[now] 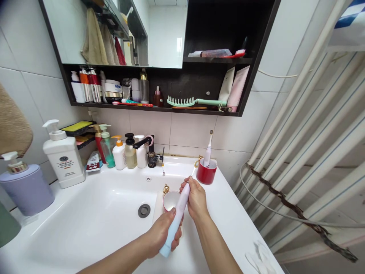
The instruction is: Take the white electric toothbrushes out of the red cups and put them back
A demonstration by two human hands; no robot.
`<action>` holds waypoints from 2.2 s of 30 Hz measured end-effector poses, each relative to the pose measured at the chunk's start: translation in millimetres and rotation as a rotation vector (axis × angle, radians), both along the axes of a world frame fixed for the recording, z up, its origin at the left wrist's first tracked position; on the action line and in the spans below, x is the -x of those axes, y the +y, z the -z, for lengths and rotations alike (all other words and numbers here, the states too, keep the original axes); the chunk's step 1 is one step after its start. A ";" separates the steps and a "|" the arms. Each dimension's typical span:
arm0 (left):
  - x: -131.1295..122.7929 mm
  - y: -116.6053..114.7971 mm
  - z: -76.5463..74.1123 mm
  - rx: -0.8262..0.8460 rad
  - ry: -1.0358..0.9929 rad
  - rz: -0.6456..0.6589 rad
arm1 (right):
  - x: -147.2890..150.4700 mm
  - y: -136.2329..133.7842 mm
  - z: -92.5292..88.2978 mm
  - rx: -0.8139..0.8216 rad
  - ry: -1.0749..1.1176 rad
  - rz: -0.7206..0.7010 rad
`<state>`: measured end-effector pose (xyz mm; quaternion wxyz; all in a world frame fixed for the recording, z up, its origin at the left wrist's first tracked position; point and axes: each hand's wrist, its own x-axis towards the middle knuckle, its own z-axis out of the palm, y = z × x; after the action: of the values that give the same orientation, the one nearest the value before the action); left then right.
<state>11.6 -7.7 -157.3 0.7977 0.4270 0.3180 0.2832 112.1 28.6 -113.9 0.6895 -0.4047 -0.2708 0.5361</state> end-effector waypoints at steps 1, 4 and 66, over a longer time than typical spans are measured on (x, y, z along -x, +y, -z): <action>0.3 0.1 -0.1 0.011 -0.005 0.009 | -0.5 0.4 0.5 0.002 -0.004 -0.011; 1.7 0.5 -1.8 0.135 -0.052 0.101 | -1.7 1.8 2.9 -0.010 0.001 -0.043; 12.8 21.6 -9.9 0.045 0.100 -0.466 | 7.0 109.4 20.2 0.282 -1.116 0.094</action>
<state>-1.2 13.9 -147.3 0.7033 0.3377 0.4533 0.4311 105.1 138.0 -134.1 0.4048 -0.7259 -0.5012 0.2410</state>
